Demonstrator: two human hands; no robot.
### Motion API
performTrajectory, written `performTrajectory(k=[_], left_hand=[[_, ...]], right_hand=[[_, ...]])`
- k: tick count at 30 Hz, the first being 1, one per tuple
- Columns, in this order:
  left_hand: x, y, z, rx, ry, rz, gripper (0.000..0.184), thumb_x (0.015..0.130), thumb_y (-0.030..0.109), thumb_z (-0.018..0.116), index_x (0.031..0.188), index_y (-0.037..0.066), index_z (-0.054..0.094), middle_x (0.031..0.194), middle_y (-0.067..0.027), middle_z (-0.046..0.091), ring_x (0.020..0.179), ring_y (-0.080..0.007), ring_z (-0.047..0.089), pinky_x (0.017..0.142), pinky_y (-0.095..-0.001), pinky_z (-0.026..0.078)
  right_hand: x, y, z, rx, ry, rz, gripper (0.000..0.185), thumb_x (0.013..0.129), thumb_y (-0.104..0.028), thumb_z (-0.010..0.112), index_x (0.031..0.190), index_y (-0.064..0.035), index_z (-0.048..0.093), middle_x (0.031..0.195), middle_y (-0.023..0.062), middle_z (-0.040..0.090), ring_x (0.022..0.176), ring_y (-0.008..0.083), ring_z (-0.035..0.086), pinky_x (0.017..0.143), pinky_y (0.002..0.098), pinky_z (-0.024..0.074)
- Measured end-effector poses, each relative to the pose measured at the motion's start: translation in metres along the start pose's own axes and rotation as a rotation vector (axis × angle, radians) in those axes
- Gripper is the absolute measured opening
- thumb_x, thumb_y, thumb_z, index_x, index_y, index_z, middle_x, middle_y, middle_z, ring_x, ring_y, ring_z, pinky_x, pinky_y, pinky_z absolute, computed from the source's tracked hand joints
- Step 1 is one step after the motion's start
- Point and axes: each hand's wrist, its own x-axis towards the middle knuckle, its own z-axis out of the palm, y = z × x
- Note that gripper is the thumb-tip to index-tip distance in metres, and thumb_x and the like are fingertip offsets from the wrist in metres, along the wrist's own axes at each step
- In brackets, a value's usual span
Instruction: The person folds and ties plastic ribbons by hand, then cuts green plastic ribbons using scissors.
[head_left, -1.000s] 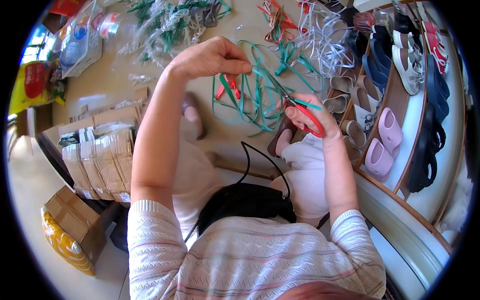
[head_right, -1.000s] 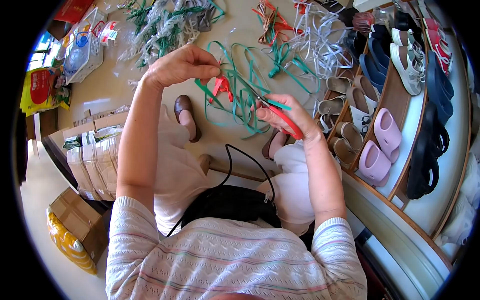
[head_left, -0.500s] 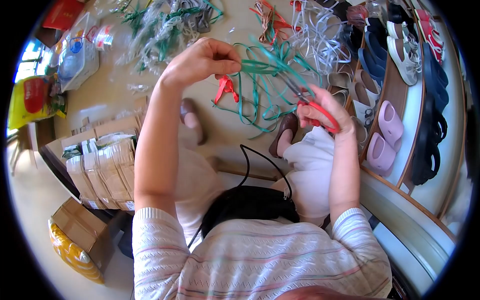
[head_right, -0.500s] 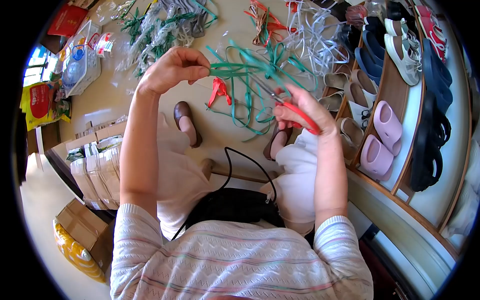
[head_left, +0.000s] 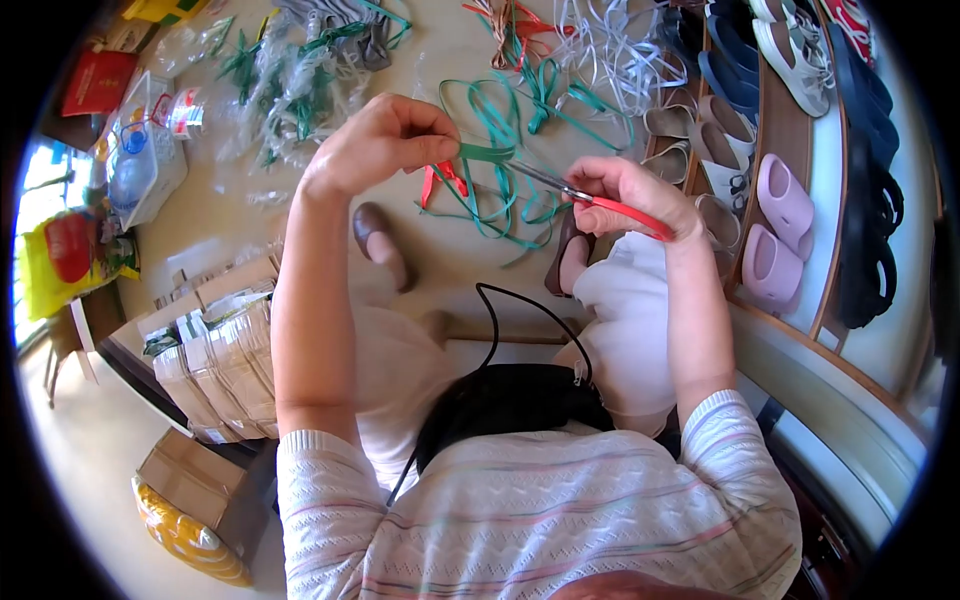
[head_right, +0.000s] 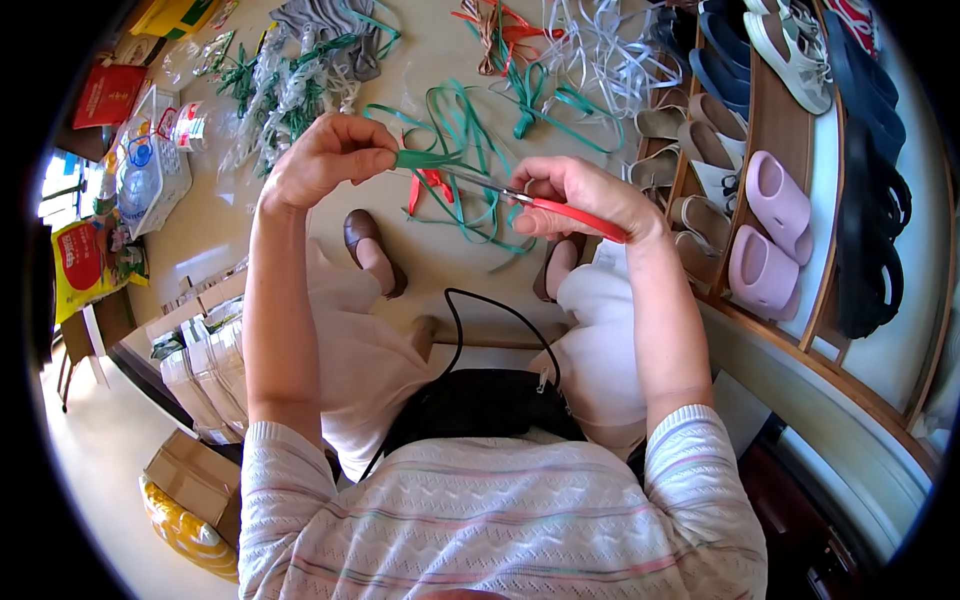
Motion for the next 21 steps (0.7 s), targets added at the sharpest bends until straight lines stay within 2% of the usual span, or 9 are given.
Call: performTrajectory(k=[4, 9, 21], left_hand=[[0.0000, 0.0020, 0.0011, -0.011, -0.024, 0.003, 0.016, 0.079, 0.016, 0.064, 0.082, 0.001, 0.064, 0.066, 0.0019, 0.057, 0.059, -0.0052, 0.044, 0.053, -0.0217, 0.036], [0.0013, 0.0031, 0.0027, -0.057, -0.057, -0.010, 0.015, 0.077, 0.010, 0.066, 0.087, -0.002, 0.064, 0.067, 0.0009, 0.056, 0.059, -0.0051, 0.046, 0.052, -0.0204, 0.037], [0.0019, 0.0019, 0.0052, -0.045, -0.097, -0.023, 0.016, 0.077, 0.012, 0.065, 0.085, -0.002, 0.064, 0.067, 0.0001, 0.056, 0.058, -0.0059, 0.046, 0.051, -0.0209, 0.036]], right_hand=[[0.0019, 0.0059, -0.0023, -0.118, 0.046, -0.053, 0.040, 0.075, -0.023, 0.075, 0.100, -0.0019, 0.051, 0.075, -0.0027, 0.055, 0.066, 0.0031, 0.046, 0.058, 0.0192, 0.0390], [0.0017, 0.0069, -0.0040, -0.135, 0.037, -0.015, 0.041, 0.074, -0.024, 0.075, 0.100, -0.0022, 0.052, 0.074, -0.0030, 0.055, 0.067, 0.0032, 0.046, 0.060, 0.0194, 0.0389], [0.0059, 0.0020, 0.0039, -0.179, 0.025, -0.024, 0.039, 0.074, -0.022, 0.076, 0.098, -0.0029, 0.052, 0.073, -0.0029, 0.054, 0.067, 0.0035, 0.045, 0.061, 0.0206, 0.0387]])
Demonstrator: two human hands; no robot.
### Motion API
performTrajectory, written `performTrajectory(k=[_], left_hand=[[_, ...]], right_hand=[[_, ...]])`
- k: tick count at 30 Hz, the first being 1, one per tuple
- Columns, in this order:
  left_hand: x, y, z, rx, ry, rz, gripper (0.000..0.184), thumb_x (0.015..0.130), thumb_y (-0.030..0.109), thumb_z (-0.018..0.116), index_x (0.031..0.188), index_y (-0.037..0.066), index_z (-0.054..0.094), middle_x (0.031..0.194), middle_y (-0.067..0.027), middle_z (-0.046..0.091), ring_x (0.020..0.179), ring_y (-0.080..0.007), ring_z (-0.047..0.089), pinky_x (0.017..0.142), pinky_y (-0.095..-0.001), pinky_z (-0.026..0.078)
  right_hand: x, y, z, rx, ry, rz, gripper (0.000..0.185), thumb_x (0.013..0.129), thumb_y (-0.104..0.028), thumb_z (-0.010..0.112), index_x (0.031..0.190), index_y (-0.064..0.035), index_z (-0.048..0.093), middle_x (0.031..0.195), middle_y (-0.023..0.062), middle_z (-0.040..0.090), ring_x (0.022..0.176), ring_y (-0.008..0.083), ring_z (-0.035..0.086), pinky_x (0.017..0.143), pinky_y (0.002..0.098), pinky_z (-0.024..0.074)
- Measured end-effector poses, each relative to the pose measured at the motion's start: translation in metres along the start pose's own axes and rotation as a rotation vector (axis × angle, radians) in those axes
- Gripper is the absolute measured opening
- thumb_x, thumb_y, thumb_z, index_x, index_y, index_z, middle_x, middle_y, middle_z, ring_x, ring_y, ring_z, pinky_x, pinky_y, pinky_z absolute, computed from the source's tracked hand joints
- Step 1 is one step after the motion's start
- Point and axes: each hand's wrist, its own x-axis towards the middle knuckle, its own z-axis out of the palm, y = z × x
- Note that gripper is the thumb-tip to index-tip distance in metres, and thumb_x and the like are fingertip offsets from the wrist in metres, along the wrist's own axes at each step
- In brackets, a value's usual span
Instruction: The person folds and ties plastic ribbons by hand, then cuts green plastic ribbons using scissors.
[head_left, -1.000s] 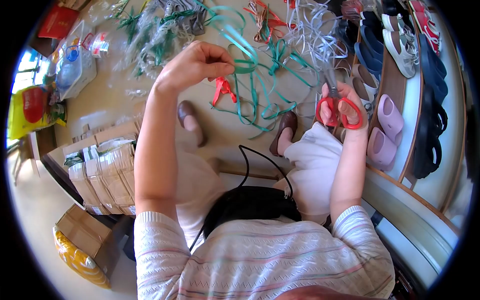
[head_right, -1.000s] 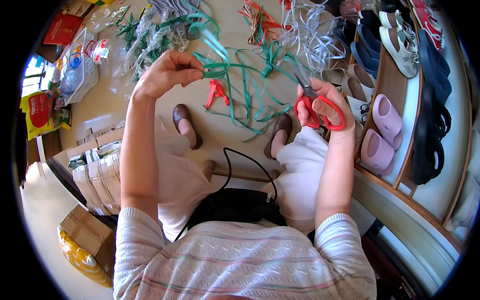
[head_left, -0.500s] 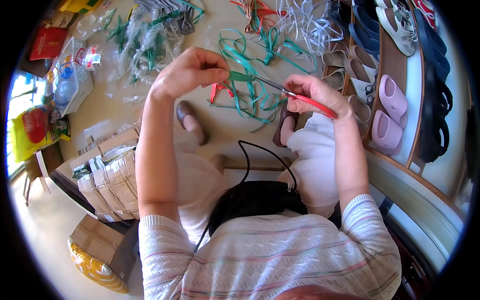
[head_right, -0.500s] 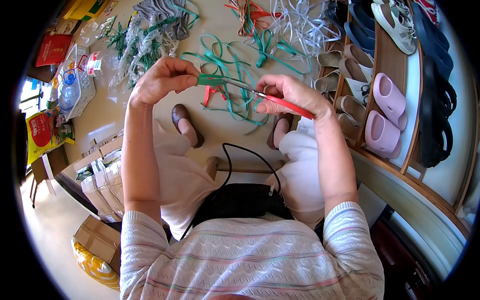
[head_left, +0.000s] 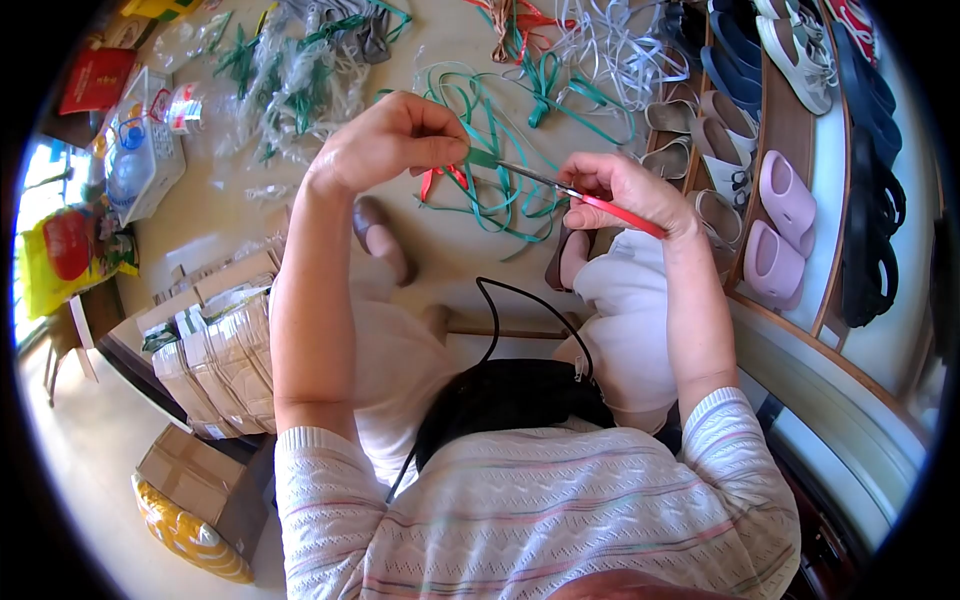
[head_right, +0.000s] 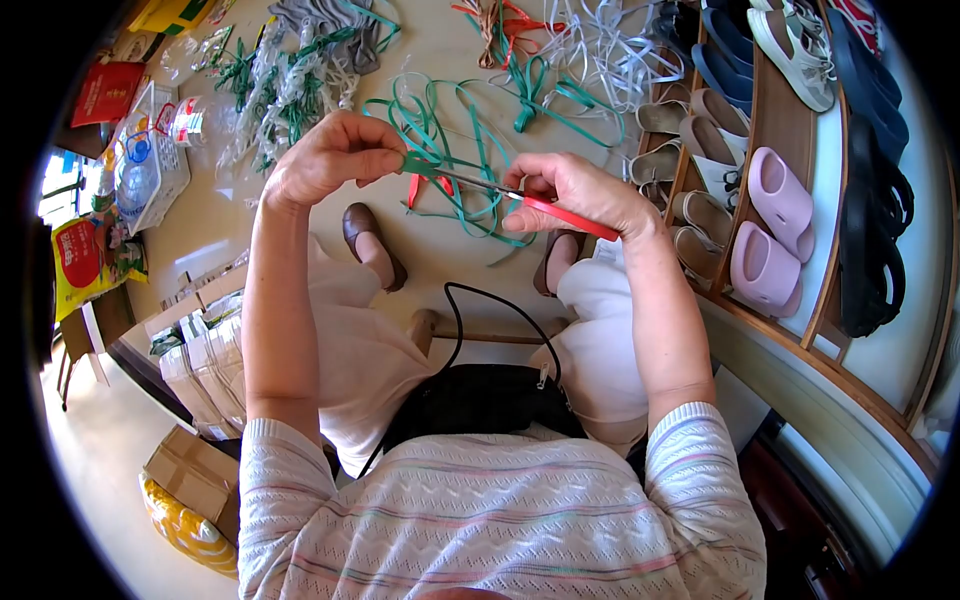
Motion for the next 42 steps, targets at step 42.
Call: performTrajectory(k=[42], left_hand=[[0.021, -0.015, 0.000, -0.537, 0.293, 0.111, 0.014, 0.085, 0.005, 0.055, 0.097, -0.001, 0.057, 0.085, -0.0116, 0.064, 0.079, -0.0215, 0.064, 0.071, -0.0319, 0.054]], right_hand=[[-0.012, -0.006, -0.002, 0.163, 0.097, 0.059, 0.043, 0.066, -0.011, 0.080, 0.099, -0.0035, 0.054, 0.084, -0.0036, 0.056, 0.074, 0.0023, 0.051, 0.068, 0.0181, 0.0430]])
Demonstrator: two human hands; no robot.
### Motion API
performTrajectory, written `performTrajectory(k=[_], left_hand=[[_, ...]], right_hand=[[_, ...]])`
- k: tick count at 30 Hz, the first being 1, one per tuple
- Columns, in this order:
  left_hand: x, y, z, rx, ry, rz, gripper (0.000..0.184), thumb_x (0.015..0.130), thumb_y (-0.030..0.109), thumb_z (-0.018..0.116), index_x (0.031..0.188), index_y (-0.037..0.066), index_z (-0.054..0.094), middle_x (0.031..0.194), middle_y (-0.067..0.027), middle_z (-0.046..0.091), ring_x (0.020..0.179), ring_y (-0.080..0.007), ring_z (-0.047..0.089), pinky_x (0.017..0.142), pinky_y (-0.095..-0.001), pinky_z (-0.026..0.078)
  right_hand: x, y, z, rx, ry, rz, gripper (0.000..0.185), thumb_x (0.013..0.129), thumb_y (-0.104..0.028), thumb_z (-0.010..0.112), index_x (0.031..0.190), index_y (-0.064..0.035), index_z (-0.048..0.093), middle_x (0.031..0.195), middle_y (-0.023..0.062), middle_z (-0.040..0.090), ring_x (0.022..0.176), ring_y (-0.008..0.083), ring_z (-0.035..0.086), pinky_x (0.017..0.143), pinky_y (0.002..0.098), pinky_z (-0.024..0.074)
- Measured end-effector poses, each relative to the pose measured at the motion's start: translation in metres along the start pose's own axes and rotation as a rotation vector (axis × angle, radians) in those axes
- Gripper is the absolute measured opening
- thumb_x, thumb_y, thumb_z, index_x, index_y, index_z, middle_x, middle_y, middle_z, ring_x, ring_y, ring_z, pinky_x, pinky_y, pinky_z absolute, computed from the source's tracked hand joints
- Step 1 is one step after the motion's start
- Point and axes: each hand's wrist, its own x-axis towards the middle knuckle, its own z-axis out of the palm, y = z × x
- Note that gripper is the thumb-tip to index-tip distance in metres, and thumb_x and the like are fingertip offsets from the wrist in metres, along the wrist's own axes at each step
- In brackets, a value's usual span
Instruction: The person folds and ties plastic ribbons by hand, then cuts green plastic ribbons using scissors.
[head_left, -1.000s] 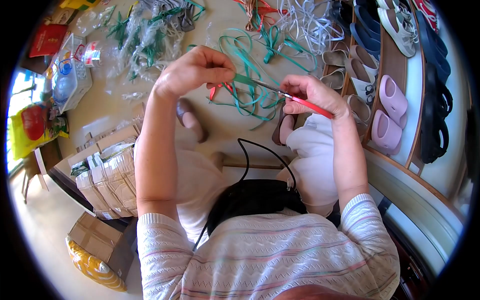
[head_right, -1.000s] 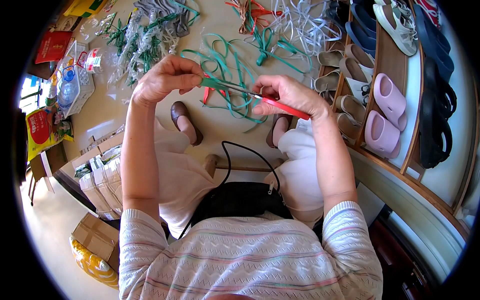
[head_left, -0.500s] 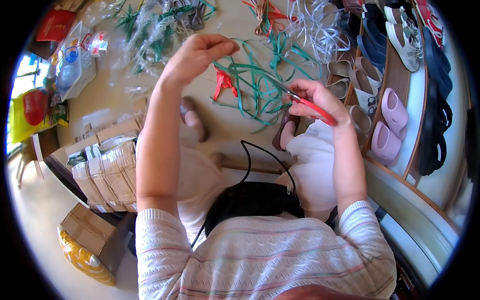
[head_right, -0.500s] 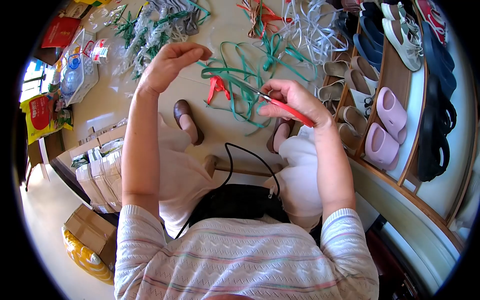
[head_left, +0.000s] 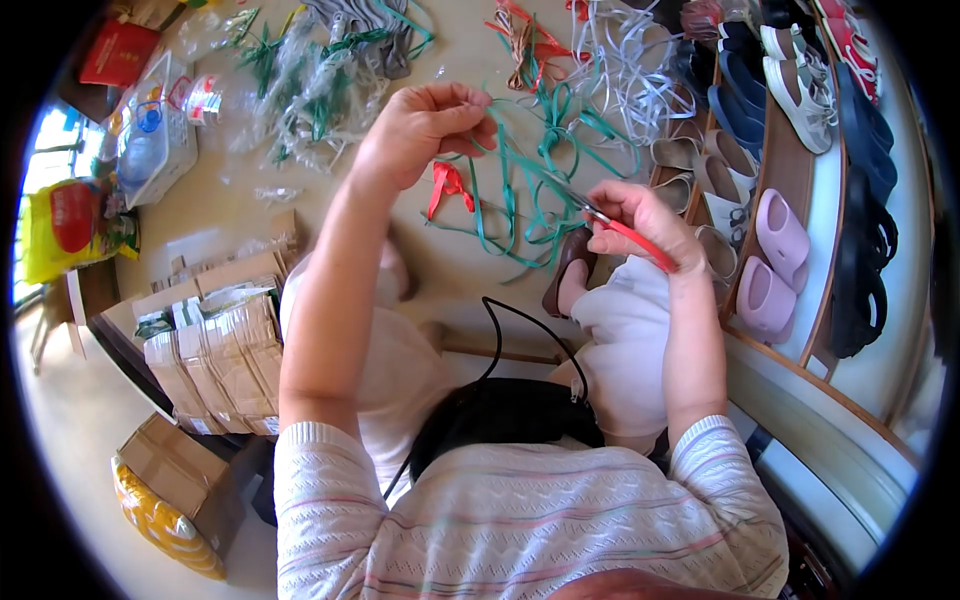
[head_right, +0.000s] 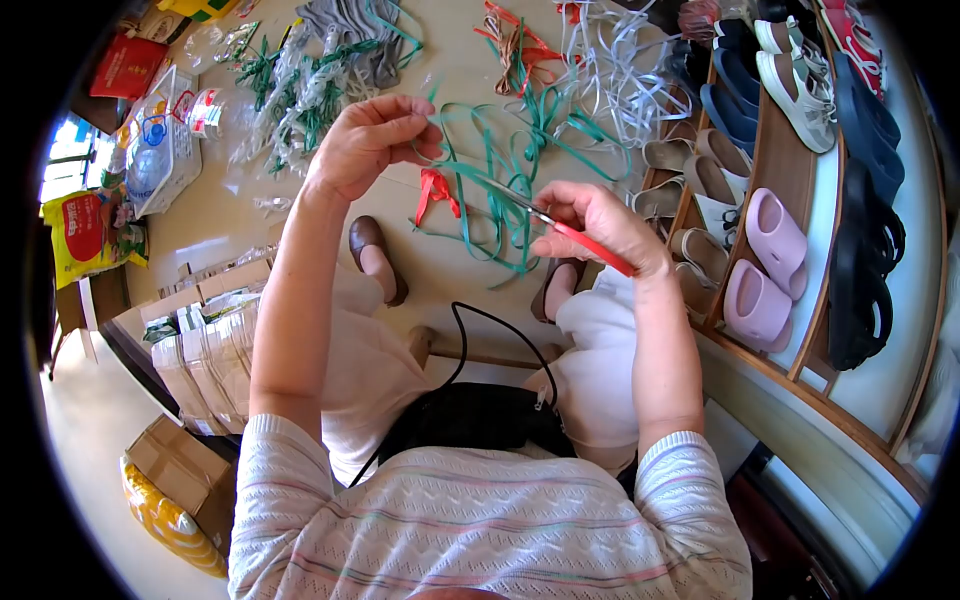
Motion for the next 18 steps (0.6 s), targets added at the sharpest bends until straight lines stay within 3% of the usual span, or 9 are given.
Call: performTrajectory(k=[4, 8, 14, 16, 18], left_hand=[[0.009, -0.001, 0.018, -0.122, 0.212, 0.202, 0.017, 0.086, -0.002, 0.048, 0.103, -0.003, 0.047, 0.099, -0.0202, 0.060, 0.092, -0.0315, 0.062, 0.081, -0.0376, 0.051], [0.016, -0.002, 0.021, -0.492, 0.179, 0.288, 0.019, 0.086, -0.007, 0.042, 0.104, -0.004, 0.046, 0.108, -0.0232, 0.056, 0.102, -0.0350, 0.058, 0.089, -0.0400, 0.049], [0.017, 0.001, 0.021, -0.489, 0.137, 0.287, 0.024, 0.088, -0.002, 0.046, 0.112, -0.007, 0.047, 0.107, -0.0198, 0.058, 0.104, -0.0338, 0.057, 0.090, -0.0402, 0.048], [0.014, 0.002, 0.017, -0.394, 0.141, 0.206, 0.021, 0.088, 0.002, 0.049, 0.108, -0.005, 0.050, 0.104, -0.0174, 0.060, 0.100, -0.0298, 0.059, 0.084, -0.0375, 0.051], [0.011, 0.002, 0.017, -0.240, 0.222, 0.139, 0.019, 0.088, 0.006, 0.052, 0.105, -0.003, 0.054, 0.099, -0.0147, 0.061, 0.094, -0.0250, 0.061, 0.077, -0.0339, 0.053]], right_hand=[[0.007, 0.000, 0.015, -0.050, 0.091, -0.046, 0.038, 0.069, -0.008, 0.077, 0.099, -0.0020, 0.053, 0.086, -0.0027, 0.056, 0.078, 0.0034, 0.051, 0.070, 0.0197, 0.0437], [0.013, 0.000, 0.027, -0.079, 0.117, -0.183, 0.032, 0.073, -0.013, 0.075, 0.094, -0.0025, 0.053, 0.076, -0.0044, 0.056, 0.069, 0.0021, 0.049, 0.063, 0.0187, 0.0416], [0.017, 0.004, 0.035, -0.080, 0.155, -0.136, 0.033, 0.072, -0.013, 0.076, 0.094, -0.0022, 0.053, 0.079, -0.0035, 0.055, 0.072, 0.0030, 0.049, 0.066, 0.0192, 0.0423], [0.015, 0.005, 0.031, -0.070, 0.146, -0.086, 0.037, 0.072, -0.010, 0.076, 0.099, -0.0015, 0.053, 0.089, -0.0007, 0.056, 0.079, 0.0044, 0.051, 0.072, 0.0202, 0.0437], [0.018, 0.010, 0.028, -0.070, 0.182, -0.148, 0.036, 0.072, -0.011, 0.075, 0.099, -0.0015, 0.053, 0.089, -0.0007, 0.056, 0.079, 0.0043, 0.051, 0.072, 0.0202, 0.0437]])
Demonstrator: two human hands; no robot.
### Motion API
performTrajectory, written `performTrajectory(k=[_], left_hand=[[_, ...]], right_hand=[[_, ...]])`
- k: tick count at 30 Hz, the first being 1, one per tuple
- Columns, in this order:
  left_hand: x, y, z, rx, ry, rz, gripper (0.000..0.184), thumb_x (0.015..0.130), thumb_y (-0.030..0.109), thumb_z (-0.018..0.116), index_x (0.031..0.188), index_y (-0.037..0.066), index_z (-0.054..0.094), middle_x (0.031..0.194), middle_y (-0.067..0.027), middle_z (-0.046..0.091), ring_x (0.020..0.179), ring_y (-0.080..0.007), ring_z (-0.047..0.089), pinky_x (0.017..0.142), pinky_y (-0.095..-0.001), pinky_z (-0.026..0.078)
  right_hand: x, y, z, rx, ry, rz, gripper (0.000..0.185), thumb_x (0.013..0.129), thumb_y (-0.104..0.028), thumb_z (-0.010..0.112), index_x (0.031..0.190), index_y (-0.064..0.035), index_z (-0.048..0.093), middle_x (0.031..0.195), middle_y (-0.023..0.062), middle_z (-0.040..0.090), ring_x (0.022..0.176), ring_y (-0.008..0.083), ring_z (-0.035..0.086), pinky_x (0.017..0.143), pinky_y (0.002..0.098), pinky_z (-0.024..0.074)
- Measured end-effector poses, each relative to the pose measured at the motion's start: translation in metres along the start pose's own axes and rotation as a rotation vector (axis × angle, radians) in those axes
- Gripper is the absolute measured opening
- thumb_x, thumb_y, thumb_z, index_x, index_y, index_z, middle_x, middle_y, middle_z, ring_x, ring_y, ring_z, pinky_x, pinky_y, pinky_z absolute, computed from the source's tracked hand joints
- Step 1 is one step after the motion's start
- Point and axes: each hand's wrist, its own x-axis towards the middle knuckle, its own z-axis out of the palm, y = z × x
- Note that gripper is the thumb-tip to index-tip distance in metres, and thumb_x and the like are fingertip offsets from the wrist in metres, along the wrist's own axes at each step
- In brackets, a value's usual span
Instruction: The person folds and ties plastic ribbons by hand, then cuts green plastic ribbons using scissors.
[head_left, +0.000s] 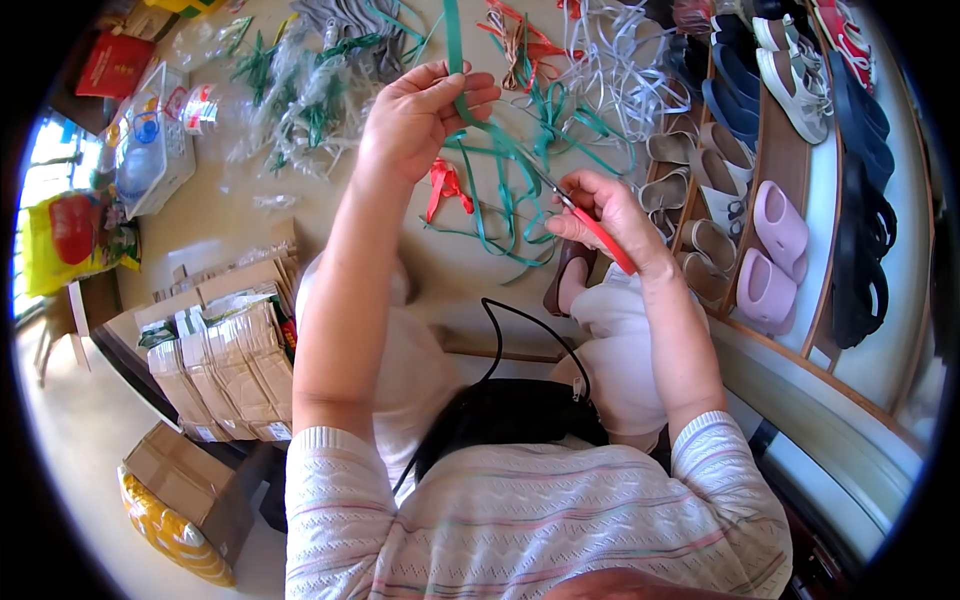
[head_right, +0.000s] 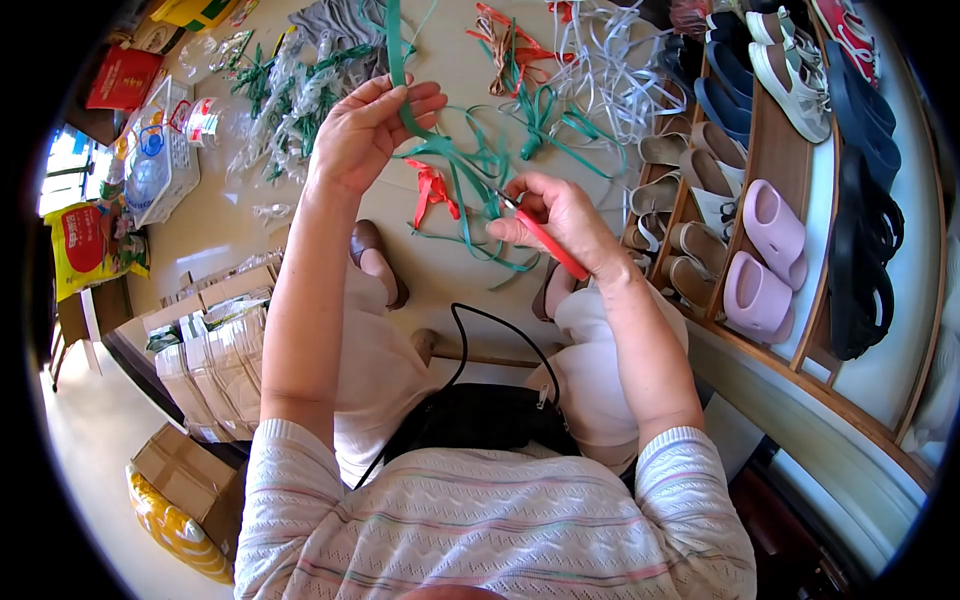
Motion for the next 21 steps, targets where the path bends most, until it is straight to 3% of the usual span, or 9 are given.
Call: performTrajectory(k=[2, 5, 11, 14, 16, 19, 21], left_hand=[[-0.005, 0.002, 0.007, 0.228, 0.140, -0.010, 0.018, 0.088, 0.011, 0.055, 0.103, 0.000, 0.056, 0.092, -0.0115, 0.063, 0.084, -0.0195, 0.063, 0.068, -0.0295, 0.053], [-0.004, 0.003, 0.004, 0.418, 0.159, 0.006, 0.019, 0.086, 0.013, 0.059, 0.102, 0.004, 0.058, 0.084, -0.0079, 0.063, 0.071, -0.0136, 0.061, 0.060, -0.0242, 0.051], [0.004, -0.008, -0.003, -0.095, 0.067, 0.101, 0.015, 0.084, 0.006, 0.059, 0.099, 0.001, 0.058, 0.078, -0.0064, 0.062, 0.065, -0.0138, 0.059, 0.059, -0.0258, 0.051], [0.007, -0.010, 0.000, -0.199, 0.027, -0.025, 0.015, 0.083, 0.003, 0.059, 0.098, 0.001, 0.058, 0.076, -0.0063, 0.061, 0.064, -0.0137, 0.059, 0.060, -0.0270, 0.052], [0.004, -0.008, -0.002, -0.102, -0.028, -0.053, 0.017, 0.082, 0.004, 0.059, 0.099, 0.000, 0.058, 0.076, -0.0065, 0.062, 0.064, -0.0131, 0.059, 0.057, -0.0254, 0.050], [0.001, -0.006, 0.000, 0.050, -0.031, -0.137, 0.020, 0.082, 0.006, 0.061, 0.100, -0.001, 0.059, 0.073, -0.0052, 0.060, 0.060, -0.0112, 0.056, 0.051, -0.0226, 0.044], [-0.001, -0.006, 0.004, 0.160, -0.044, -0.196, 0.022, 0.081, 0.009, 0.063, 0.100, -0.002, 0.060, 0.070, -0.0036, 0.058, 0.057, -0.0095, 0.053, 0.047, -0.0208, 0.040]], right_hand=[[0.001, 0.002, 0.000, -0.011, 0.019, -0.025, 0.036, 0.073, -0.011, 0.075, 0.100, -0.0015, 0.053, 0.089, -0.0008, 0.056, 0.079, 0.0042, 0.051, 0.071, 0.0202, 0.0438], [0.002, 0.001, -0.001, -0.039, 0.014, -0.017, 0.036, 0.073, -0.011, 0.075, 0.100, -0.0013, 0.053, 0.089, -0.0008, 0.056, 0.078, 0.0040, 0.051, 0.071, 0.0201, 0.0439], [0.001, 0.000, 0.001, -0.006, 0.020, -0.003, 0.036, 0.074, -0.012, 0.075, 0.099, -0.0002, 0.052, 0.085, -0.0007, 0.056, 0.077, 0.0039, 0.051, 0.069, 0.0191, 0.0439], [0.002, -0.001, 0.002, -0.013, 0.011, 0.035, 0.036, 0.073, -0.015, 0.076, 0.096, -0.0005, 0.052, 0.079, -0.0019, 0.054, 0.072, 0.0036, 0.048, 0.065, 0.0191, 0.0423], [0.003, 0.003, 0.005, -0.019, 0.040, -0.005, 0.036, 0.071, -0.019, 0.078, 0.090, -0.0014, 0.053, 0.069, -0.0039, 0.051, 0.064, 0.0029, 0.043, 0.059, 0.0193, 0.0389], [0.002, 0.000, 0.007, -0.061, 0.045, -0.039, 0.035, 0.070, -0.019, 0.078, 0.089, -0.0013, 0.053, 0.067, -0.0037, 0.051, 0.063, 0.0030, 0.043, 0.059, 0.0195, 0.0385], [0.002, 0.001, 0.003, -0.137, 0.006, -0.019, 0.036, 0.072, -0.016, 0.077, 0.094, -0.0011, 0.053, 0.077, -0.0020, 0.054, 0.069, 0.0036, 0.047, 0.064, 0.0197, 0.0416]])
